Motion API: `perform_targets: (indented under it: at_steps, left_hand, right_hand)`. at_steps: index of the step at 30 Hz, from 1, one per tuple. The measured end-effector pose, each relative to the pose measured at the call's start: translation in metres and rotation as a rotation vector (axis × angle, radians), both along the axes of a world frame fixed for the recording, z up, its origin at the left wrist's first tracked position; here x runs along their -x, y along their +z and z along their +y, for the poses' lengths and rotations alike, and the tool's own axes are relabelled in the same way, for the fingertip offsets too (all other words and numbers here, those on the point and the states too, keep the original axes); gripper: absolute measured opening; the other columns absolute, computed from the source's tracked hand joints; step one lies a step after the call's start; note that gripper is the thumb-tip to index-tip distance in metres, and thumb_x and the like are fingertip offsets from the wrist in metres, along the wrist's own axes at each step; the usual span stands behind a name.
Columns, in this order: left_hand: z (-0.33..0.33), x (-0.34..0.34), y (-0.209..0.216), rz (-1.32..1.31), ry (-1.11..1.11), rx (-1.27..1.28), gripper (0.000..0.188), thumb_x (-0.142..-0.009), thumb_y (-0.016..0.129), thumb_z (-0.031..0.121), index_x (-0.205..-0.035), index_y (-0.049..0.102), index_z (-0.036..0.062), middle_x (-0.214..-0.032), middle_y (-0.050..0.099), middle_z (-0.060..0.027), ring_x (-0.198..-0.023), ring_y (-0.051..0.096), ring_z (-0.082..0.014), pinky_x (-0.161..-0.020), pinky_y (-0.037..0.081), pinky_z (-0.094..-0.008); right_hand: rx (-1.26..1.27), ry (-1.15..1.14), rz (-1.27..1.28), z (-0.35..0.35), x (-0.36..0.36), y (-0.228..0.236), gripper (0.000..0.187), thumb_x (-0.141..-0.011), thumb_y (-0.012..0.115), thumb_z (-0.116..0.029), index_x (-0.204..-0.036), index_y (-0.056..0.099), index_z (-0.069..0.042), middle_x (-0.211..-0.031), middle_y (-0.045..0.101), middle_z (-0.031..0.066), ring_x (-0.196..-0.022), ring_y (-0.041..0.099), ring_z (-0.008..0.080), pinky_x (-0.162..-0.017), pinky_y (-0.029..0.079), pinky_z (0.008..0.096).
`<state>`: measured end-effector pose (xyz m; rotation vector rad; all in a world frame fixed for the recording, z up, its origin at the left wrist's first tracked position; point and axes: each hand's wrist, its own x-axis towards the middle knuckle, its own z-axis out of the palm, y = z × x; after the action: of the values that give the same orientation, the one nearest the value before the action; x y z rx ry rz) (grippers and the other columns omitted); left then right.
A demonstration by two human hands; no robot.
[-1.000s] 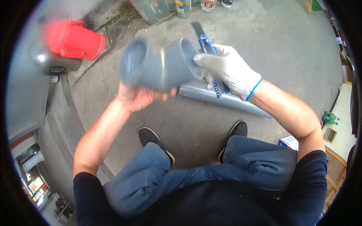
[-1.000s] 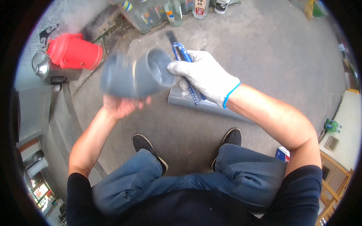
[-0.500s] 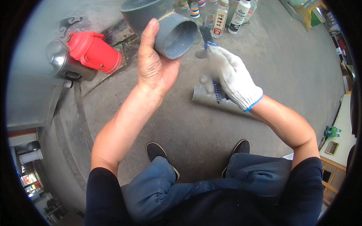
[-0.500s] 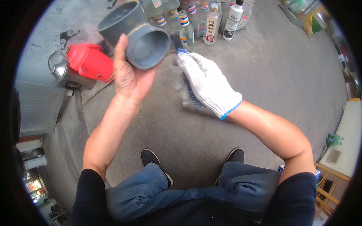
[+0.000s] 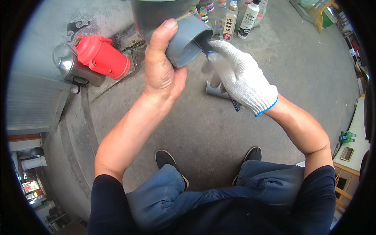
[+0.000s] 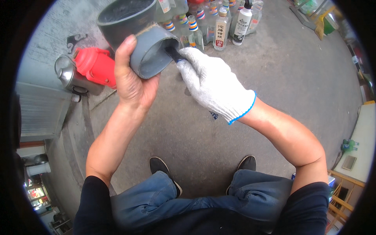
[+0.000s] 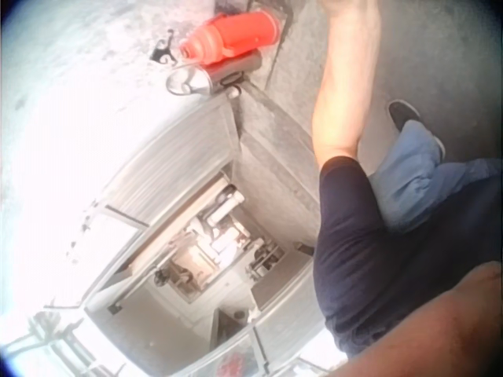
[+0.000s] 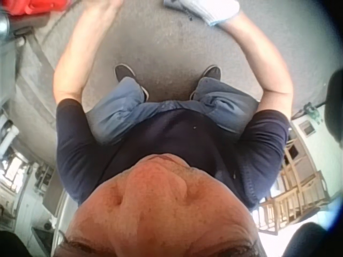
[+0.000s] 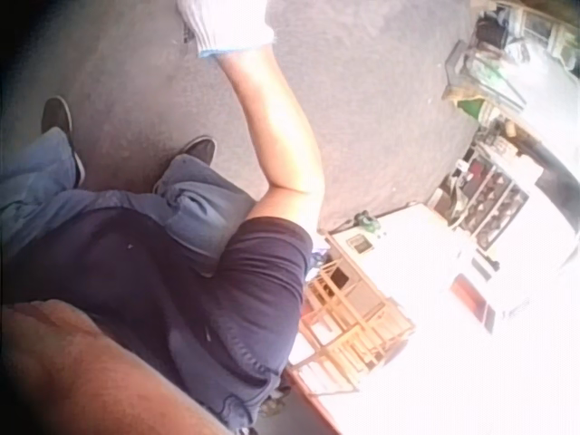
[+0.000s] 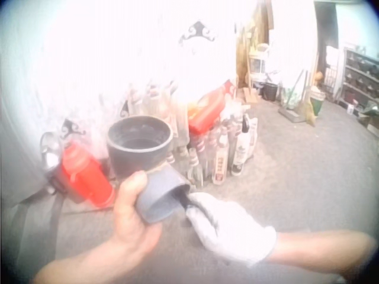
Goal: The person carries a PVC pipe and elbow fitting, then sits on the floor to assemble them. They use a utility knife to trim the pipe ends and fit the elbow into the pipe.
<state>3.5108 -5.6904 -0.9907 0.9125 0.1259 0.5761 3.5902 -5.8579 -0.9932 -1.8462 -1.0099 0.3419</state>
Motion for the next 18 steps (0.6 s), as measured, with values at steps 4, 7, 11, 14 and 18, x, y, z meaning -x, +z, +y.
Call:
perform_targets:
  at_steps: [4,7,11,14,18]
  left_hand:
    - [-0.007,-0.003,0.017,-0.024,-0.006,-0.015,0.042,-0.096,0.072,0.034,-0.122,0.067,0.0011,-0.119,0.074,-0.0108,-0.112,0.071,-0.0243,-0.107,0.053,-0.0403]
    - [-0.008,-0.007,0.021,-0.060,-0.008,-0.007,0.041,-0.095,0.073,0.032,-0.121,0.068,0.0007,-0.116,0.075,-0.0115,-0.109,0.071,-0.0252,-0.105,0.054,-0.0410]
    - [-0.024,-0.014,0.021,-0.066,0.115,0.129,0.039,-0.095,0.074,0.029,-0.120,0.068,0.0001,-0.117,0.075,-0.0132,-0.110,0.072,-0.0267,-0.106,0.055,-0.0434]
    - [-0.032,-0.007,0.012,-0.134,0.147,0.209,0.037,-0.095,0.074,0.027,-0.120,0.067,-0.0002,-0.119,0.075,-0.0143,-0.112,0.072,-0.0277,-0.107,0.055,-0.0450]
    - [-0.045,-0.008,0.007,-0.087,0.142,0.231,0.035,-0.093,0.075,0.028,-0.117,0.067,0.0027,-0.113,0.072,-0.0081,-0.105,0.071,-0.0204,-0.098,0.056,-0.0368]
  right_hand:
    - [-0.111,-0.036,-0.171,0.001,-0.004,-0.004,0.026,-0.107,0.060,-0.021,-0.126,0.065,-0.004,-0.084,0.073,0.0188,-0.077,0.075,0.0356,-0.070,0.058,0.0433]
    - [-0.147,-0.077,-0.292,0.001,-0.010,-0.006,0.026,-0.105,0.063,-0.020,-0.125,0.066,-0.004,-0.085,0.073,0.0201,-0.075,0.074,0.0378,-0.069,0.058,0.0445]
    - [-0.182,-0.106,-0.360,0.001,-0.012,-0.010,0.026,-0.104,0.066,-0.023,-0.121,0.068,-0.003,-0.085,0.073,0.0208,-0.076,0.074,0.0379,-0.068,0.057,0.0458]
    - [-0.113,-0.066,-0.294,-0.006,-0.003,-0.008,0.027,-0.105,0.065,-0.023,-0.120,0.068,-0.001,-0.084,0.073,0.0213,-0.074,0.073,0.0380,-0.067,0.057,0.0459]
    - [0.031,0.016,0.183,-0.019,0.006,0.008,0.028,-0.107,0.061,-0.022,-0.122,0.067,0.001,-0.078,0.070,0.0182,-0.067,0.071,0.0290,-0.064,0.055,0.0422]
